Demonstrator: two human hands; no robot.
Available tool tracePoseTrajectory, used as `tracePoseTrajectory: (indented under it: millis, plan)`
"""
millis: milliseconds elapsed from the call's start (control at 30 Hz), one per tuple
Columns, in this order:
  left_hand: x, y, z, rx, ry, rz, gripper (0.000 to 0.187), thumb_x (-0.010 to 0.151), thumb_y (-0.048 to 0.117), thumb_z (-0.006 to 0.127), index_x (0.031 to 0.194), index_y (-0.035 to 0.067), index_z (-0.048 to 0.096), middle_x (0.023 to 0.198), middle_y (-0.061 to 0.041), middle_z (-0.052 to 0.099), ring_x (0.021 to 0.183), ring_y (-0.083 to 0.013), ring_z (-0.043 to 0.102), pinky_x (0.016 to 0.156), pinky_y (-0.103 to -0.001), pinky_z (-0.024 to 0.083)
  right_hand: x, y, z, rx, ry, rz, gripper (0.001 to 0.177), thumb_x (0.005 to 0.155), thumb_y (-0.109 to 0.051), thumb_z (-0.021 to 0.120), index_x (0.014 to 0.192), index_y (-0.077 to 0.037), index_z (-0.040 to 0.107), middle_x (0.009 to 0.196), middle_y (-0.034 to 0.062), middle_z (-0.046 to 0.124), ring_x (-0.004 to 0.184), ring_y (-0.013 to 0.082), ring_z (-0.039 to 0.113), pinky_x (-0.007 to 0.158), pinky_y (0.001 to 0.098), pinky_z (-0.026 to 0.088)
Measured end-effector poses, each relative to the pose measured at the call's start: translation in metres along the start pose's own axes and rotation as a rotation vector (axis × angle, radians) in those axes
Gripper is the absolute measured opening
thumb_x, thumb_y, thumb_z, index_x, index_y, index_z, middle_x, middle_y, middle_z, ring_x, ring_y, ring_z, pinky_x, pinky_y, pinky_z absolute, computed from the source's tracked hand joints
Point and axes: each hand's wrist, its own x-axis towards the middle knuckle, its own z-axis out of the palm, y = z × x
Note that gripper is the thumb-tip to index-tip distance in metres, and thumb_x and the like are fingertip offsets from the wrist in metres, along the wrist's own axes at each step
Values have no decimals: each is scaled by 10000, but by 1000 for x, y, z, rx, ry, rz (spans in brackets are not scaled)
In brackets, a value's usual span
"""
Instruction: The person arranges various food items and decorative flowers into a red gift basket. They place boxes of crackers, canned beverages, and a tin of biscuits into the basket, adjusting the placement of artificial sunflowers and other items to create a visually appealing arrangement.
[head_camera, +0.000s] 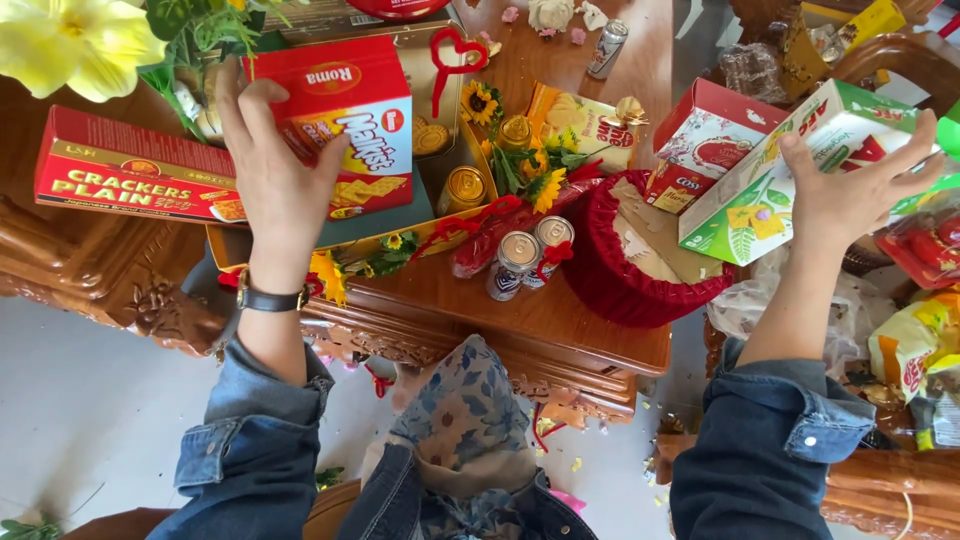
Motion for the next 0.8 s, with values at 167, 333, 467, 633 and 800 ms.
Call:
tracePoseTrajectory:
  millis: [167, 333, 467, 633, 800]
  plan:
    - [-1, 8, -17, -124, -91, 81, 494, 774, 2, 733, 949, 48, 274, 1199, -175, 244, 1237, -349, 184, 902, -463, 451, 3, 13, 5, 6, 44, -70, 990, 921, -724, 886, 1384, -300, 120, 1340, 126, -2, 1260, 445, 361, 861, 585, 390]
    - [-5, 18, -30, -65, -157, 107, 568, 672, -38, 747, 998, 8, 284, 1016, -174, 327, 975, -308, 373, 708, -402, 439, 0, 7, -10, 26, 33, -64, 959, 945, -704, 891, 1385, -313, 133, 1354, 84, -4, 1294, 460, 353, 907, 640, 332]
    - [-12, 21, -31, -38, -162, 82, 603, 715, 27, 740, 1150, 9, 323, 1124, -187, 328, 1085, -314, 364, 757, -410, 454, -1, 5, -17, 44, 74, -123, 906, 921, -709, 817, 1372, -262, 170, 1336, 92, 44, 1244, 455, 400, 886, 598, 367]
    - [-18, 25, -30, -57, -64, 125, 509, 776, 68, 752, 1106, -3, 370, 1096, -190, 375, 1046, -290, 412, 695, -344, 457, -9, 7, -20, 34, 56, -90, 887, 925, -702, 811, 1363, -269, 173, 1321, 114, 42, 1263, 456, 378, 924, 608, 324]
    - [-24, 42, -33, -13, 132, 301, 443, 899, 20, 706, 1184, -16, 369, 1194, -196, 355, 1161, -320, 375, 754, -424, 560, -19, 31, -39, 107, 184, -260, 827, 999, -539, 804, 1406, -245, 147, 1371, 32, -4, 1318, 367, 225, 914, 603, 414]
